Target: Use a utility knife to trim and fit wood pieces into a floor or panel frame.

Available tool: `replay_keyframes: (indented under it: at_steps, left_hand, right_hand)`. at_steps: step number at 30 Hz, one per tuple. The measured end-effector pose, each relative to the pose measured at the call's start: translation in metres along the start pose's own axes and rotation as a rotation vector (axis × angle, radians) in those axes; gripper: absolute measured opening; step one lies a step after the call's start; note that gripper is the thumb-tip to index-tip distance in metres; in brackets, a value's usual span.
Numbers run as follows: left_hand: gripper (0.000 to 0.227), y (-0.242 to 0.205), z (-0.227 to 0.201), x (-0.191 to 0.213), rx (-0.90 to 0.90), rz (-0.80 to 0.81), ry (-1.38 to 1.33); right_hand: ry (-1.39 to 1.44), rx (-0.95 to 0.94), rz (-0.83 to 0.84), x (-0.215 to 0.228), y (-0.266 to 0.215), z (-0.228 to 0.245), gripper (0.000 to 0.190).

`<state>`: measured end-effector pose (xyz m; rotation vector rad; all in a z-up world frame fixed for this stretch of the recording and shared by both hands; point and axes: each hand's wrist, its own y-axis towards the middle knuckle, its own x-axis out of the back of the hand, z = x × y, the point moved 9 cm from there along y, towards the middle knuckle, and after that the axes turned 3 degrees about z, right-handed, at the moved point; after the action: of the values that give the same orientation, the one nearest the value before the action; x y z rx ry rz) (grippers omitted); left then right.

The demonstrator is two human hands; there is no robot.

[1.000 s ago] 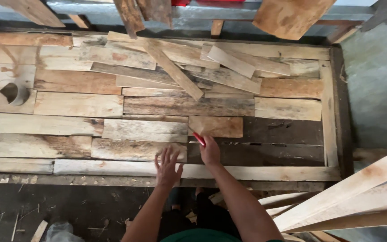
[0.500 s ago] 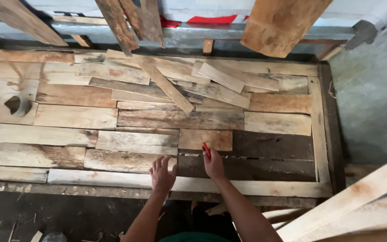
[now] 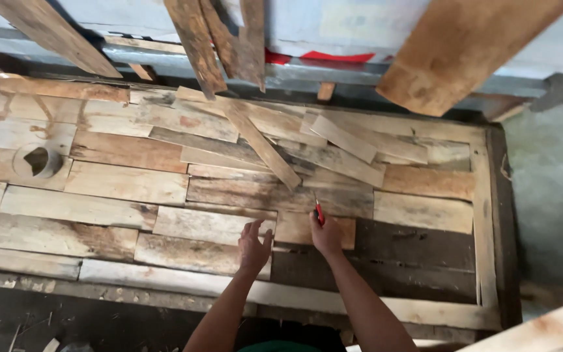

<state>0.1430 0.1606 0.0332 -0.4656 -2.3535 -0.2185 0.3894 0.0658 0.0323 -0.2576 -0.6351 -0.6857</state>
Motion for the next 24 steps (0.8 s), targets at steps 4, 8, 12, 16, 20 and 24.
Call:
replay_keyframes:
  at_steps: [4,8,12,16,20,24]
  left_hand:
    - [0.043,0.045,0.009,-0.007,0.08,0.04,-0.138]
    - [0.043,0.095,0.01,-0.016,0.079,-0.017,-0.269]
    - [0.051,0.138,0.003,-0.028,0.315,0.044,-0.328]
    - [0.05,0.171,-0.003,-0.033,0.208,-0.127,-0.283]
    - [0.041,0.189,0.01,-0.044,0.404,-0.073,-0.252]
    - [0.034,0.199,0.028,-0.058,0.428,-0.09,-0.305]
  right_hand:
    - [-0.046,-0.123,0.042,-0.023,0.054,-0.013,0.033]
    - [-0.115,0.028,-0.065,-0.024,0.121,0.001,0.027]
    - [-0.223,0.121,-0.086,-0.017,0.173,0.036,0.027]
    - [-0.278,0.176,-0.004,-0.032,0.213,0.058,0.028]
    - [-0.376,0.245,0.237,-0.058,0.239,0.084,0.039]
    - [-0.422,0.266,0.388,-0.073,0.253,0.088,0.056]
